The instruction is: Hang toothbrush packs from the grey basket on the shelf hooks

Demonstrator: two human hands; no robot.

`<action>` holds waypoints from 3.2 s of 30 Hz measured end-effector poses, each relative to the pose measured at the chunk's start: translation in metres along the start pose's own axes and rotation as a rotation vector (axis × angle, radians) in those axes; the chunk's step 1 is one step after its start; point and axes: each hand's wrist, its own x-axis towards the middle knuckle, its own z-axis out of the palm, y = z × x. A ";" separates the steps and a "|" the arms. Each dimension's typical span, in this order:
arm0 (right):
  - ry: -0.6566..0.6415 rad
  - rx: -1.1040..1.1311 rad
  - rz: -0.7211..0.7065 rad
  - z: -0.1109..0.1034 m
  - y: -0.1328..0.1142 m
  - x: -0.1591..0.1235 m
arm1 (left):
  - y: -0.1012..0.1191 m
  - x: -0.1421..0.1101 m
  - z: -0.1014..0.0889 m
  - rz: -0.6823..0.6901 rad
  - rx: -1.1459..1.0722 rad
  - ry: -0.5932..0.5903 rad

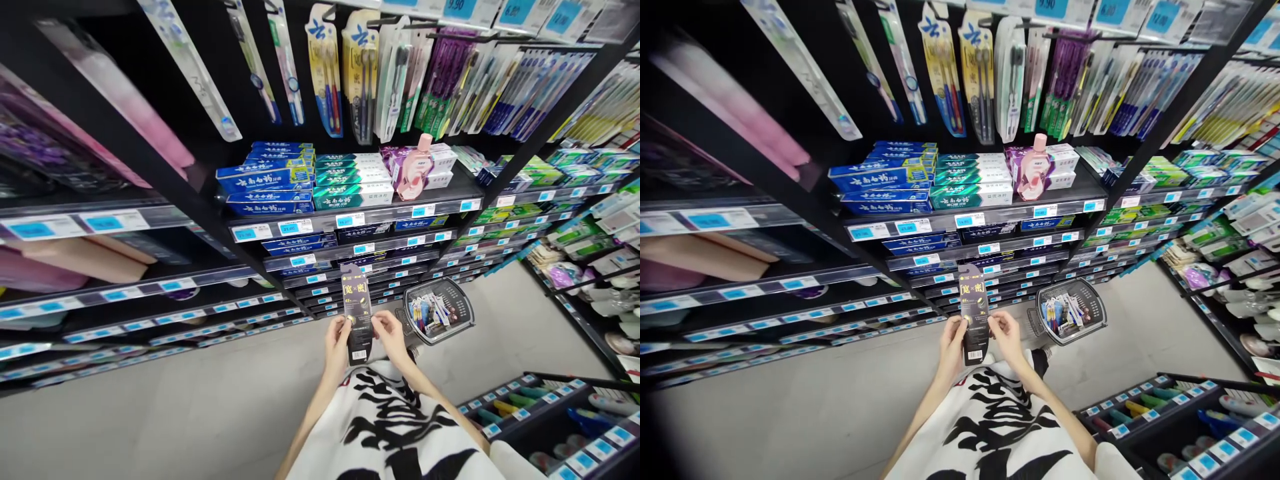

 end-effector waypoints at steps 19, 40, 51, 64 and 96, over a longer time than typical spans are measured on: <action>-0.139 -0.103 0.018 0.018 0.001 -0.003 | 0.020 -0.013 -0.017 0.054 0.240 -0.085; -0.081 -0.083 0.032 0.014 0.008 -0.007 | 0.011 -0.018 -0.023 0.018 0.255 -0.086; -0.085 -0.079 0.037 0.015 0.004 -0.005 | 0.007 -0.017 -0.024 0.084 0.288 -0.033; -0.072 -0.057 0.048 0.017 0.004 -0.005 | 0.007 -0.018 -0.026 0.059 0.237 -0.038; 0.084 -0.064 0.022 0.018 0.001 -0.005 | 0.006 -0.017 -0.032 -0.076 0.167 -0.217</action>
